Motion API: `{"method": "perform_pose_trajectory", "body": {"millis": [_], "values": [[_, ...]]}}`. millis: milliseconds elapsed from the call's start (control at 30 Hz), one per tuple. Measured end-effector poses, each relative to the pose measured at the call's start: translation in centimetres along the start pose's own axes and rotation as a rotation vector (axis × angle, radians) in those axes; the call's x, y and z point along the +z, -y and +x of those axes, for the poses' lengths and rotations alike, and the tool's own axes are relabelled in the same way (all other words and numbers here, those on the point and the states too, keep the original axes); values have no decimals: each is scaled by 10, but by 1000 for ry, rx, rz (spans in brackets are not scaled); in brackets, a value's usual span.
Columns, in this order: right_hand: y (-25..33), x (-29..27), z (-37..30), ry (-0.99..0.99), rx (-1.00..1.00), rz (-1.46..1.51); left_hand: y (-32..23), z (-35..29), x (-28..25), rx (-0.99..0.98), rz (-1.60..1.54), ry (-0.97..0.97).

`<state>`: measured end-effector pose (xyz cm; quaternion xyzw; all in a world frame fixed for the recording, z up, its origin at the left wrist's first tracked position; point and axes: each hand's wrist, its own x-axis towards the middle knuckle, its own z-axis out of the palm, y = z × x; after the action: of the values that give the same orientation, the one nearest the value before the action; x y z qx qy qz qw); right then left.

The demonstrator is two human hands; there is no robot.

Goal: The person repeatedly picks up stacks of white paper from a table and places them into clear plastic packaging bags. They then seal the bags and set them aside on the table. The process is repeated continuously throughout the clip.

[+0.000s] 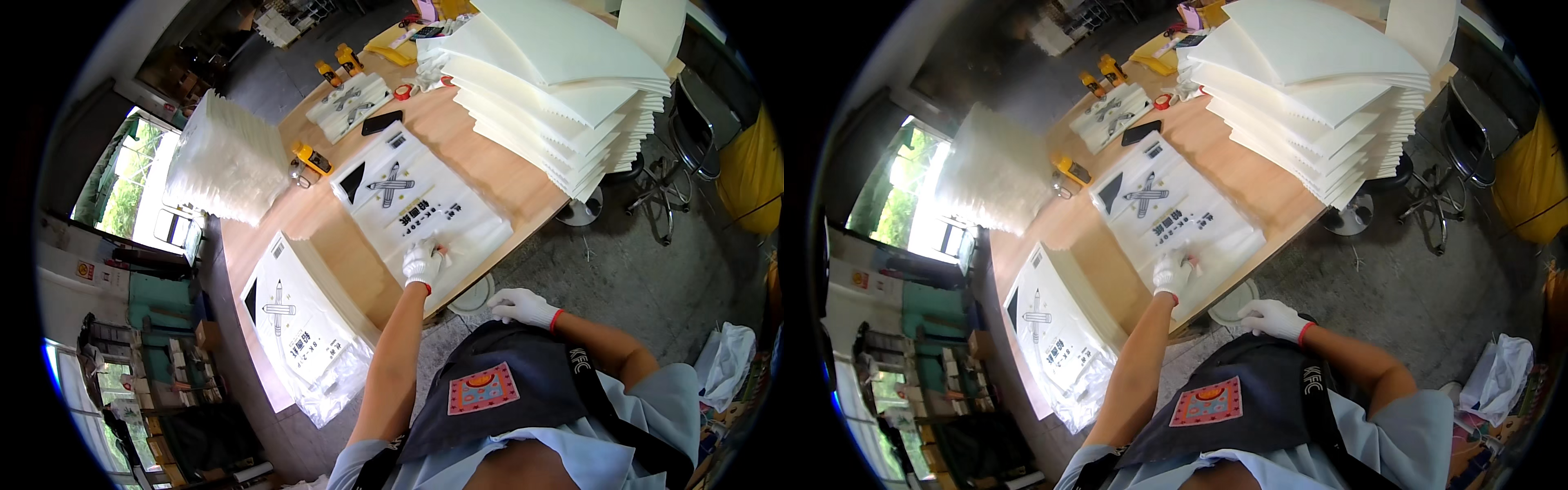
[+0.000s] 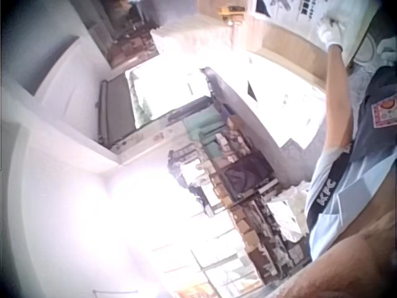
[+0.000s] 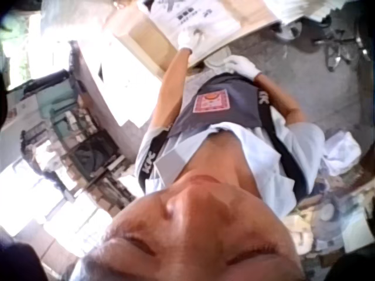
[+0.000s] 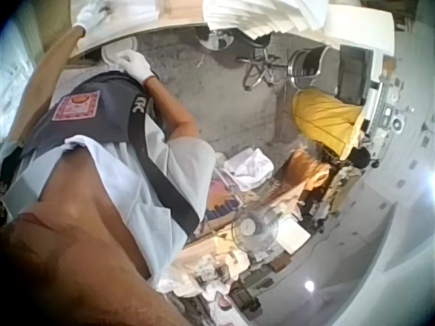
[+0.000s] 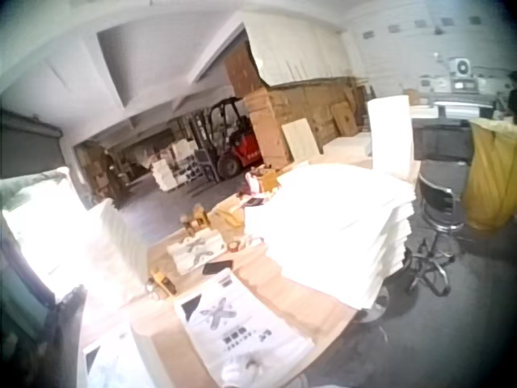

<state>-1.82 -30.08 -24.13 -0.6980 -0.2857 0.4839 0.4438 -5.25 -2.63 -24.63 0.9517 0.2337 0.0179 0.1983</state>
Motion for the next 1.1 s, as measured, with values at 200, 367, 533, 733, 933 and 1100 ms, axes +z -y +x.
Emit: {"method": "perform_pose_trajectory", "body": {"millis": [200, 367, 533, 733, 933, 1100], "values": [[8, -10, 40, 24, -71, 86, 10, 9, -17, 22, -183, 60], [23, -7, 56, -32, -152, 144, -5, 1, -6, 19, 139, 61], [21, -10, 57, 33, -74, 270, 12, 10, -12, 28, -105, -21], [57, -15, 130, -391, -124, -10, 0, 23, -45, 98, -250, -12], [49, -28, 165, -394, -225, -395, -1, 54, -89, 72, -1153, -150], [91, -67, 78, -156, 192, -179, -23, 40, -137, 17, -1390, -61]]}}
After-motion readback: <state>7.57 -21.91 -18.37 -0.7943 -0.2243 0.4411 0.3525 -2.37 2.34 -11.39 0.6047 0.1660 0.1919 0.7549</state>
